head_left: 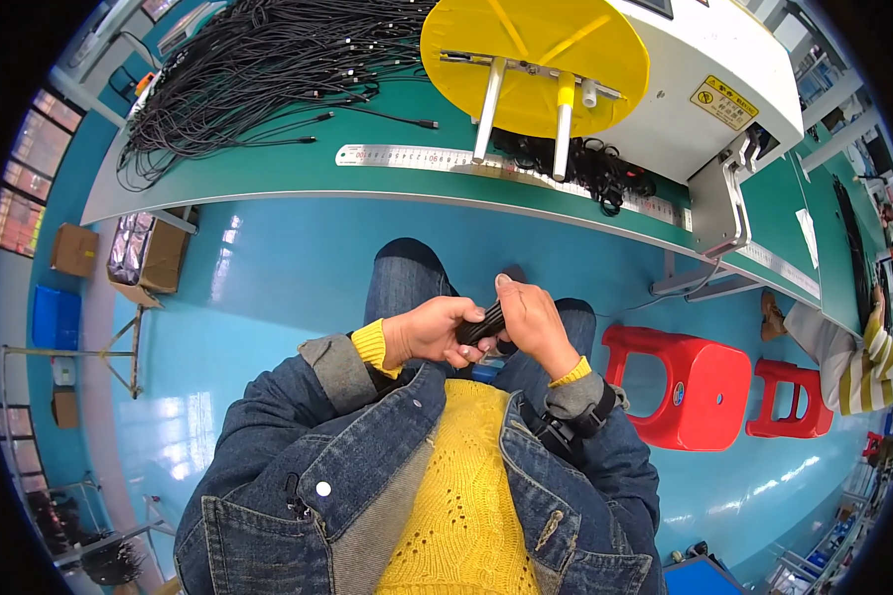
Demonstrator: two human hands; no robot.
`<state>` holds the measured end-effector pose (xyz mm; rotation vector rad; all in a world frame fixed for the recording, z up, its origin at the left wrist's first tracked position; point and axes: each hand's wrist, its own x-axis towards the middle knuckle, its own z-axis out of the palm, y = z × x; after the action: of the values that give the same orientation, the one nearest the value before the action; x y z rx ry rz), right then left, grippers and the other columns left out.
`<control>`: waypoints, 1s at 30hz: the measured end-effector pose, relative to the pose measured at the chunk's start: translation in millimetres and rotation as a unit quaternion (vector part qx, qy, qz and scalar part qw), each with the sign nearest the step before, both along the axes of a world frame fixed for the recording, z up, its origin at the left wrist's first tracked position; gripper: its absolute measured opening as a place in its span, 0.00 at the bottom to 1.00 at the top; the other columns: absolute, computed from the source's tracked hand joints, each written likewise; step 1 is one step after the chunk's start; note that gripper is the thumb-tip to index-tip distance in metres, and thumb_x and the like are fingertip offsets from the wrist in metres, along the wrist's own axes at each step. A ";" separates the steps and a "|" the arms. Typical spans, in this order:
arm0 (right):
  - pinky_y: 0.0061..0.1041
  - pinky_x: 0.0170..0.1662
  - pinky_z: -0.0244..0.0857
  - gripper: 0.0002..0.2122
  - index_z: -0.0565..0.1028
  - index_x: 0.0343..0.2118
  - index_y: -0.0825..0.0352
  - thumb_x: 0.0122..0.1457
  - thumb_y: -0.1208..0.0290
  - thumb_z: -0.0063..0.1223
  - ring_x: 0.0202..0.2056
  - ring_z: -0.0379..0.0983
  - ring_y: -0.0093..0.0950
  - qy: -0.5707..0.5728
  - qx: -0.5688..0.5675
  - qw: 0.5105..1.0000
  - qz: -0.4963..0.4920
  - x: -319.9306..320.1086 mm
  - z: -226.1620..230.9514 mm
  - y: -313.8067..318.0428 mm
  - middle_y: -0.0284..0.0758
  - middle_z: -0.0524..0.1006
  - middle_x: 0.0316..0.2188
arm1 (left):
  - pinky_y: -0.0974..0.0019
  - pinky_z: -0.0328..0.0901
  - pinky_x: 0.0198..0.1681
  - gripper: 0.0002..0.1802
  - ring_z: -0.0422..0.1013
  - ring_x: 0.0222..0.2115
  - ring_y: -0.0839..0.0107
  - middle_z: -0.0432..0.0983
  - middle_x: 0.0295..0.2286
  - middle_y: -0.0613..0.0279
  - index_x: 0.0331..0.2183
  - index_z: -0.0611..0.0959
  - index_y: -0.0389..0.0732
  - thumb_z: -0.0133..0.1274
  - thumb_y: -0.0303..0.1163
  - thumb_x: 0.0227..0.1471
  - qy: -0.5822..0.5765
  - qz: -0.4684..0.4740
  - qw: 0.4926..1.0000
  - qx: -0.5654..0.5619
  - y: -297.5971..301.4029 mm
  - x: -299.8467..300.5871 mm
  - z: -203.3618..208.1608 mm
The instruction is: The person picks up a cable from a pile, coils it around the pegs of a winding machine, and removes it. They then pick up a tie, wrap it around the coiled cable, and pull it tight to secure it.
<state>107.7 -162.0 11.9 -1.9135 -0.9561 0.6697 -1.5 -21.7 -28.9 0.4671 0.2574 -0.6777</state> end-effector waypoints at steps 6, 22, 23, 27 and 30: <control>0.43 0.29 0.61 0.21 0.69 0.20 0.72 0.59 0.61 0.30 0.22 0.67 0.49 -0.073 -0.048 0.996 0.034 1.8 -0.4 4.3 0.48 0.70 0.15 | 0.79 0.56 0.19 0.25 0.64 0.26 0.74 0.69 0.34 0.51 0.44 0.68 0.33 0.47 0.40 0.47 -0.051 0.009 0.998 -0.025 4.3 -1.9 13.2; 0.28 0.27 0.60 0.25 0.72 0.23 0.73 0.60 0.53 0.31 0.19 0.66 0.28 0.234 -0.025 0.971 0.035 9.0 -1.1 15.9 0.37 0.71 0.16 | 0.81 0.49 0.13 0.14 0.53 0.16 0.82 0.59 0.20 0.66 0.32 0.70 0.36 0.51 0.35 0.46 -0.057 0.037 0.985 -0.158 23.5 -17.3 6.5; 0.27 0.28 0.59 0.25 0.72 0.24 0.73 0.60 0.54 0.32 0.20 0.64 0.26 0.218 -0.011 0.975 0.044 11.4 -7.8 15.5 0.37 0.71 0.17 | 0.81 0.49 0.13 0.14 0.53 0.16 0.82 0.59 0.20 0.66 0.32 0.70 0.36 0.51 0.35 0.46 -0.072 0.053 0.985 -0.146 25.2 -17.7 4.8; 0.31 0.31 0.60 0.19 0.71 0.24 0.72 0.58 0.59 0.36 0.25 0.68 0.41 -0.052 0.023 0.991 0.125 21.6 -75.7 -22.8 0.46 0.72 0.22 | 0.81 0.46 0.11 0.09 0.52 0.13 0.84 0.59 0.16 0.70 0.23 0.69 0.41 0.49 0.33 0.50 -0.007 0.073 0.997 0.033 18.1 -20.3 -4.5; 0.29 0.23 0.60 0.15 0.69 0.18 0.70 0.54 0.63 0.46 0.18 0.66 0.31 -0.044 -0.099 0.990 0.092 16.1 -109.7 -45.5 0.40 0.70 0.14 | 0.82 0.45 0.11 0.12 0.53 0.12 0.84 0.58 0.13 0.72 0.20 0.69 0.43 0.49 0.35 0.50 0.045 0.076 0.990 0.109 35.7 -33.1 -4.5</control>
<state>123.9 -207.4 -97.7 -2.0589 -1.1695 0.8195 -34.6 14.0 -33.5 0.6195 0.4510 -0.5245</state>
